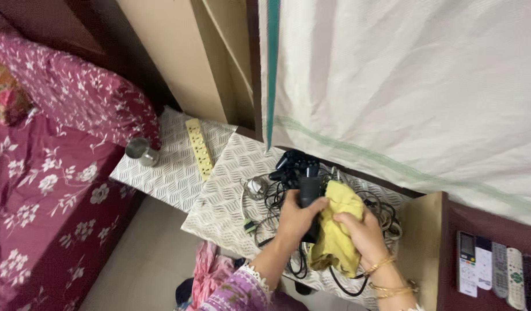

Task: The person wipes several remote controls with a cloth, places them in a drawer, and then untangles and coils multiple cables by hand.

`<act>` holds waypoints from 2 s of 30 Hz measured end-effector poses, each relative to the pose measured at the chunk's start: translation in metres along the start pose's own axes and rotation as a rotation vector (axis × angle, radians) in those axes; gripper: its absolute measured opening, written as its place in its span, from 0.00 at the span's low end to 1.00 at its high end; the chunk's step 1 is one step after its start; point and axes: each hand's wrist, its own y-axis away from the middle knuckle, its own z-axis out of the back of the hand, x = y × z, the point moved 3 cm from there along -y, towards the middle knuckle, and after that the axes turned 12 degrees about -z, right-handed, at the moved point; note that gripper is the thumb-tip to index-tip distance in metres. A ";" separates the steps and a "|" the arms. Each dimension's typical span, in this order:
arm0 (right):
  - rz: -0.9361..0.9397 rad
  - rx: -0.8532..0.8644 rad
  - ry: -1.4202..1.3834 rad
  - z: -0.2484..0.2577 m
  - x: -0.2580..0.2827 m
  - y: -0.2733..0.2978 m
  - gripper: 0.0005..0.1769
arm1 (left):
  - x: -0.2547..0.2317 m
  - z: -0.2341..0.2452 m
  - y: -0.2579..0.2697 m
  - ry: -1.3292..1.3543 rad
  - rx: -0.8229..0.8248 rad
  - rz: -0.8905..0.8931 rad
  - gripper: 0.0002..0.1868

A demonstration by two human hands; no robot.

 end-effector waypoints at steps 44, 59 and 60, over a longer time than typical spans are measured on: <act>0.100 -0.393 0.192 0.351 -0.016 0.207 0.24 | -0.041 -0.348 0.197 0.733 0.504 0.315 0.22; 0.116 -0.422 -0.054 0.366 0.002 0.148 0.21 | -0.019 -0.369 0.170 0.371 0.490 0.226 0.29; 0.047 -0.381 -0.057 0.364 -0.009 0.146 0.22 | -0.011 -0.372 0.159 0.353 0.447 0.208 0.30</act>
